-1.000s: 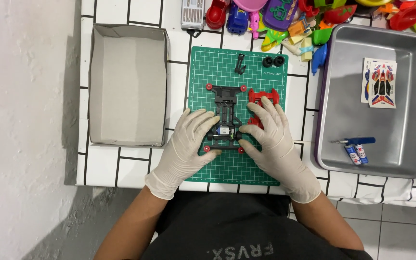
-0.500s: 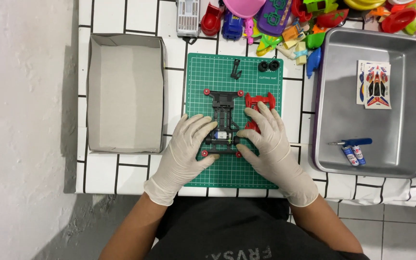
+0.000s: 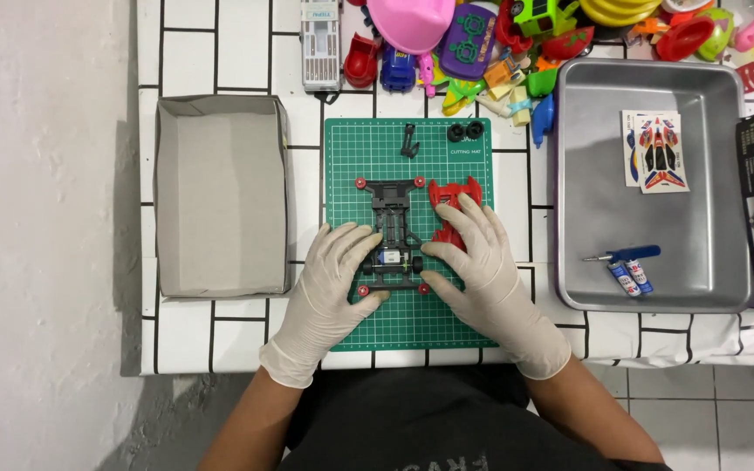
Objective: Assembling a Tamiya Mini 4WD model car, including installing the motor and gears into the chassis.
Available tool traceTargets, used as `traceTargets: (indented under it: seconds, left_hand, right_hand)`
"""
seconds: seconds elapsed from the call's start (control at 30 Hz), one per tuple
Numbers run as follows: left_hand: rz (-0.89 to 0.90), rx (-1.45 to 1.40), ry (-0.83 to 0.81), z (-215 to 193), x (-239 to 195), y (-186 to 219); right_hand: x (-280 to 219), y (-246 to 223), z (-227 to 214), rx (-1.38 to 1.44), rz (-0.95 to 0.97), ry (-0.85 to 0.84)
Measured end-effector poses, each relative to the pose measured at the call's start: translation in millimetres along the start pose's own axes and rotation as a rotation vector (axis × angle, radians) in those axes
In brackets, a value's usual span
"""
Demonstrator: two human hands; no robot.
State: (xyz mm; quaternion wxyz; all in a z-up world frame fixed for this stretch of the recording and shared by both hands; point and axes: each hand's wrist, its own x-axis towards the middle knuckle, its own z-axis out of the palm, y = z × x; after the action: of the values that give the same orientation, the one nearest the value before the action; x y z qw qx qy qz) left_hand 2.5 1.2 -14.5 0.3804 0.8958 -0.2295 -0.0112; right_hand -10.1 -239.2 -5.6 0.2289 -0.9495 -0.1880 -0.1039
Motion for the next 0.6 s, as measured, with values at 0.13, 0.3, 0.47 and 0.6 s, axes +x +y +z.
traceTargets:
  seconds: [0.13,0.3,0.47,0.6]
  left_hand:
    - [0.014,0.017,0.001,2.7,-0.5,-3.7]
    - [-0.004,0.017,-0.023,0.5,-0.3,0.0]
    - [0.001,0.053,-0.019,2.5,1.5,0.7]
    - [-0.015,0.08,-0.017,4.8,0.5,3.1]
  right_hand:
    - [-10.0,12.3,2.9,0.049,0.037,0.128]
    - [-17.5,22.9,7.9,0.131,0.115,0.326]
    - [-14.4,22.0,9.0,0.194,0.122,0.342]
    - [-13.8,21.2,8.4,0.225,0.11,0.319]
